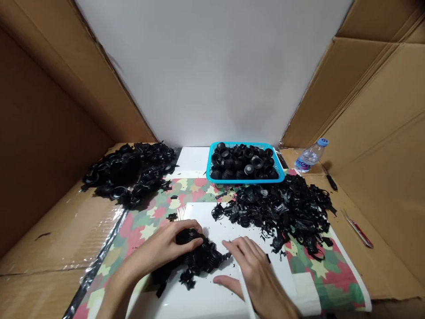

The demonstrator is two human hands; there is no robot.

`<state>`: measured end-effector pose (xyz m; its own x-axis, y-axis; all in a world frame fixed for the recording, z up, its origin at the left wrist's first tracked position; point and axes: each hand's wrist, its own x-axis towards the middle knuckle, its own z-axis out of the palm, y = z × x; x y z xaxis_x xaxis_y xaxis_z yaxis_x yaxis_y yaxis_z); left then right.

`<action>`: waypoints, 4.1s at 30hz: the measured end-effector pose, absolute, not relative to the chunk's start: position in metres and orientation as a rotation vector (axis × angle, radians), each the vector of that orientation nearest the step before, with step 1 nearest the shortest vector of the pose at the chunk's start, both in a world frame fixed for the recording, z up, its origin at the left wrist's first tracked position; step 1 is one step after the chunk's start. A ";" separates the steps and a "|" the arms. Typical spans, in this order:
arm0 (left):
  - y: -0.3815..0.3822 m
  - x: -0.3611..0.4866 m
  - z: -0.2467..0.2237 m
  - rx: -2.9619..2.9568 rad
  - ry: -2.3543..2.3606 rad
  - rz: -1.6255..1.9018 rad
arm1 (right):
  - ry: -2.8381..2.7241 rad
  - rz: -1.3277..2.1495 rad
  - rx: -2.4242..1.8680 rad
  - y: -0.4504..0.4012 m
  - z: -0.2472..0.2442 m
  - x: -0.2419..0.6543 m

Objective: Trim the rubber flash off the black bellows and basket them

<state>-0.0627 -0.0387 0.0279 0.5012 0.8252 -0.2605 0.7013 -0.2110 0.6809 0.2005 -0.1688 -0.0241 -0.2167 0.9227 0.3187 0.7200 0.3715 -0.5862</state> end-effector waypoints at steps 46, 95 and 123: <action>-0.105 0.010 -0.006 2.286 1.051 0.777 | -1.639 0.339 -1.553 -0.146 -0.041 0.215; -0.090 0.029 -0.004 2.288 1.091 0.614 | -2.135 0.317 -1.489 -0.156 -0.032 0.237; -0.080 0.025 -0.012 2.520 0.949 0.741 | -1.839 0.208 -1.357 -0.151 -0.022 0.256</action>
<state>0.0252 -0.0801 -0.0120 0.6393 0.6854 0.3484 0.5041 -0.7158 0.4833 0.2561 -0.1514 -0.0220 -0.0812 0.8555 0.5113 0.7199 0.4052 -0.5636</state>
